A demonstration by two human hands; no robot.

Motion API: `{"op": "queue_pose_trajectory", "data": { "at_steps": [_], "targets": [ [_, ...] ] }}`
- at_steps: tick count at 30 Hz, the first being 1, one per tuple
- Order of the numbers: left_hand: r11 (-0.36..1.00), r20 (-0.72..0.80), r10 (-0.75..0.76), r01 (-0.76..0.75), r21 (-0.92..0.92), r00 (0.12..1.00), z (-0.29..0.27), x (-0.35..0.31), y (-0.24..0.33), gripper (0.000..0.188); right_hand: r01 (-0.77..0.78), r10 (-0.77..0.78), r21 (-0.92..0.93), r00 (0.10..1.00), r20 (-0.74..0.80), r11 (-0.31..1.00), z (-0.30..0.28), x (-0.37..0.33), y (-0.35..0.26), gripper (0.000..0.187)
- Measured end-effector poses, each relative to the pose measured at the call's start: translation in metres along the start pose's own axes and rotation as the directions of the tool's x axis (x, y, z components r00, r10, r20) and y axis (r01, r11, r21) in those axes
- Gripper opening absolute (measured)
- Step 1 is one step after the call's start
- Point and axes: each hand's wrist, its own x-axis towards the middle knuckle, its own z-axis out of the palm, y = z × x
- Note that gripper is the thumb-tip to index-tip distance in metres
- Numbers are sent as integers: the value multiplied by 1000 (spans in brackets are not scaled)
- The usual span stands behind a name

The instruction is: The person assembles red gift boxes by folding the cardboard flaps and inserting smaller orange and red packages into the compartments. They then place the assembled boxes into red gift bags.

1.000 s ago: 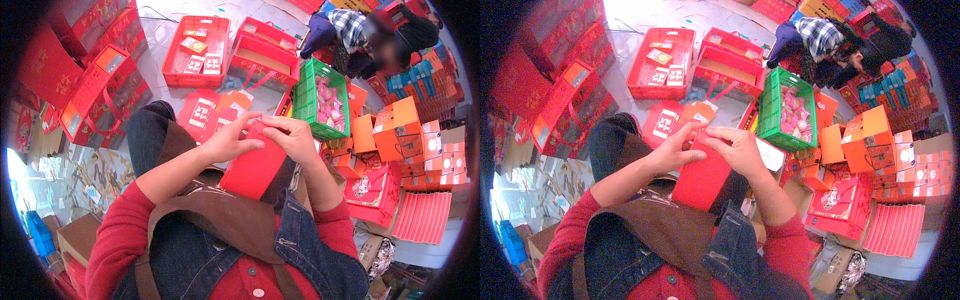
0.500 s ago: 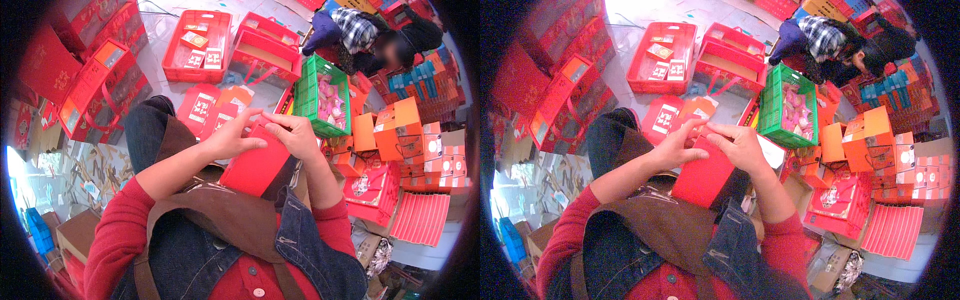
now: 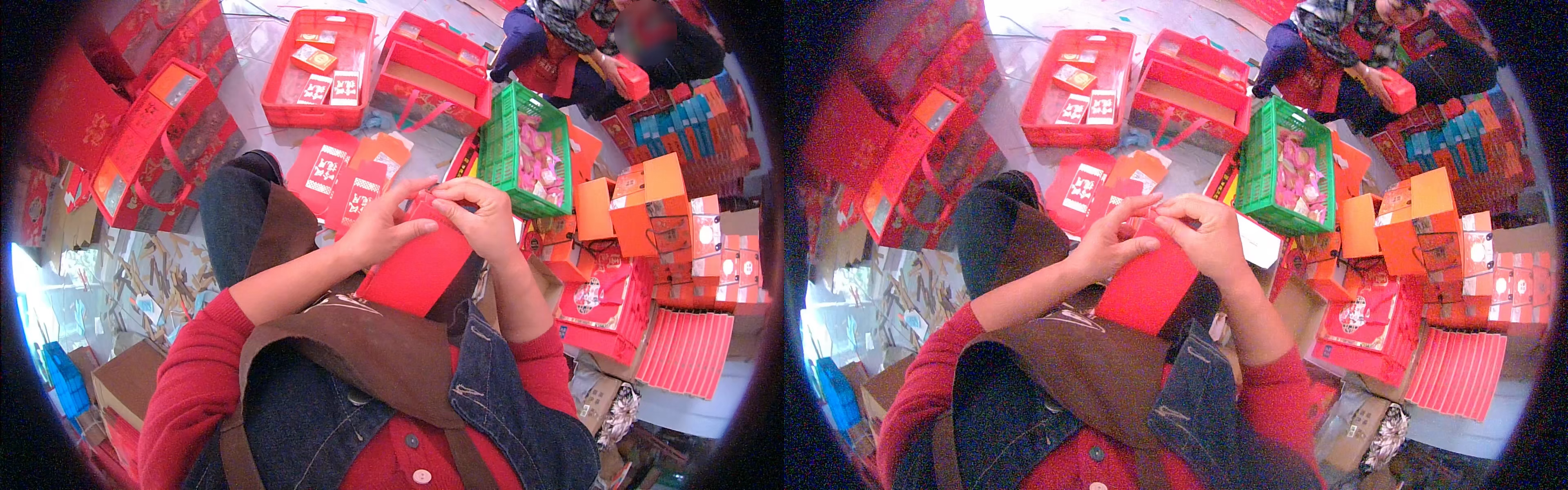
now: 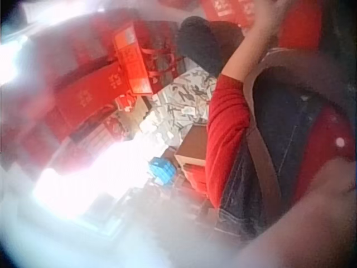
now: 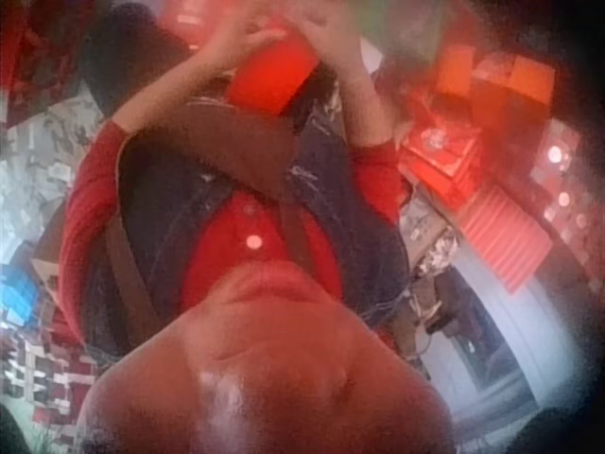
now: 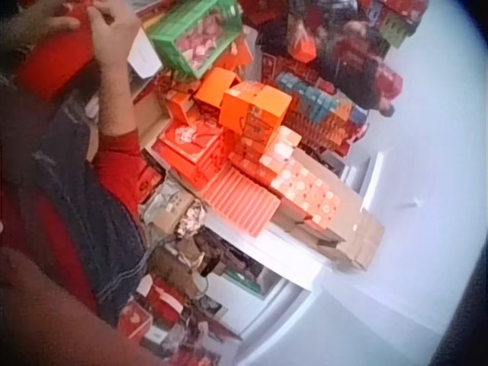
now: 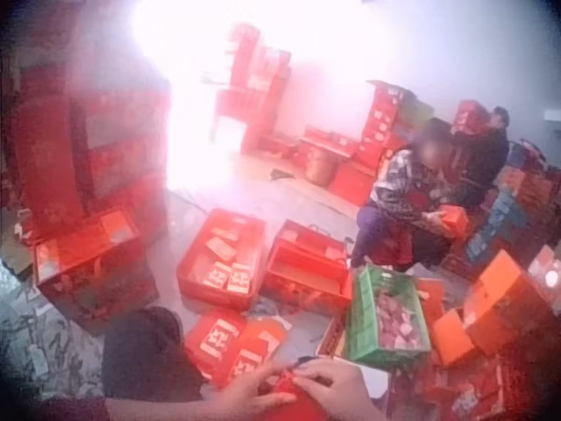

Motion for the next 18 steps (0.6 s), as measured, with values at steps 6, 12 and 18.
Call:
{"op": "queue_pose_trajectory", "data": {
  "at_steps": [6,12,18],
  "targets": [
    [999,-39,12,-14,-31,999,3,0,3,52,-26,23,50,998,65,998,-5,0,3,5],
    [950,-48,-141,121,-289,989,-3,2,10,39,-95,213,528,963,-167,844,-6,-16,25,16],
    [954,-25,-137,125,-273,990,-5,1,3,40,-252,387,624,918,-88,740,-2,-27,31,20]
  ]
}}
